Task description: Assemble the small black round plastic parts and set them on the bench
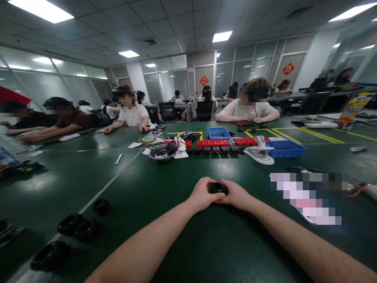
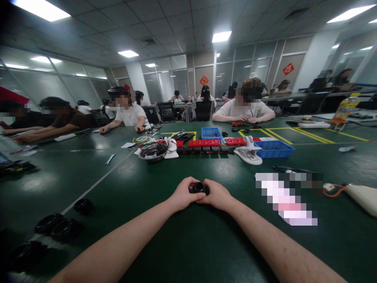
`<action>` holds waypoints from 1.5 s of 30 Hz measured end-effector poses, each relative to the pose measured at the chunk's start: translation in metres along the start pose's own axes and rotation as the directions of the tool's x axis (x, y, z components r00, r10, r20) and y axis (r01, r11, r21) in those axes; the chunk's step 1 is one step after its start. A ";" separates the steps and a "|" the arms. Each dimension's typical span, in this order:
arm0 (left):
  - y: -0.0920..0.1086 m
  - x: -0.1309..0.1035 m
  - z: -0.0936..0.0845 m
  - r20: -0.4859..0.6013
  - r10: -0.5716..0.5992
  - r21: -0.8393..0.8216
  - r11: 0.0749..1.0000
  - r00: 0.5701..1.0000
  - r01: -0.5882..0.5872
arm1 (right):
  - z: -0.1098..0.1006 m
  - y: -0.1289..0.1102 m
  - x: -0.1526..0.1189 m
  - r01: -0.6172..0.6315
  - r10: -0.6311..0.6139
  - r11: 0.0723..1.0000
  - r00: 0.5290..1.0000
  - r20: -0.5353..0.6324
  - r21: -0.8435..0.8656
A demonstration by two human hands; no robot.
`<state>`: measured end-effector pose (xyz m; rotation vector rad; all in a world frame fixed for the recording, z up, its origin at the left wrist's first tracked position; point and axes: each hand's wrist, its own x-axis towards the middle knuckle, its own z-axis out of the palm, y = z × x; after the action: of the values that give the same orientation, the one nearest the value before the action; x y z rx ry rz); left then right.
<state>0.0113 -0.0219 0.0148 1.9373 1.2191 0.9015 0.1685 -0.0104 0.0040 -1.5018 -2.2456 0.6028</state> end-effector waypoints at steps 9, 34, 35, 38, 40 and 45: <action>-0.001 -0.001 0.014 -0.237 -0.018 0.120 0.992 0.971 0.047 | 0.007 -0.026 -0.006 -0.171 0.130 0.955 0.975 -0.179 -0.241; -0.015 0.009 -0.010 0.156 0.096 -0.091 0.992 0.983 -0.082 | -0.014 0.005 -0.002 0.110 -0.148 0.967 0.977 0.156 0.230; -0.015 0.009 -0.010 0.155 0.096 -0.095 0.992 0.983 -0.082 | -0.014 0.005 -0.002 0.108 -0.145 0.968 0.978 0.152 0.228; -0.014 0.009 -0.010 0.152 0.088 -0.109 0.991 0.984 -0.072 | -0.014 0.004 -0.002 0.104 -0.138 0.968 0.981 0.139 0.228; -0.013 0.008 -0.010 0.152 0.082 -0.115 0.991 0.985 -0.065 | -0.014 0.003 -0.002 0.100 -0.135 0.967 0.981 0.137 0.236; -0.010 0.007 -0.011 0.152 0.063 -0.108 0.993 0.986 -0.047 | -0.014 0.004 -0.002 0.082 -0.115 0.967 0.985 0.125 0.243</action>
<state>0.0002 -0.0102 0.0142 1.9273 1.0137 0.8085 0.1798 -0.0088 0.0128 -1.2583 -2.2397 0.9332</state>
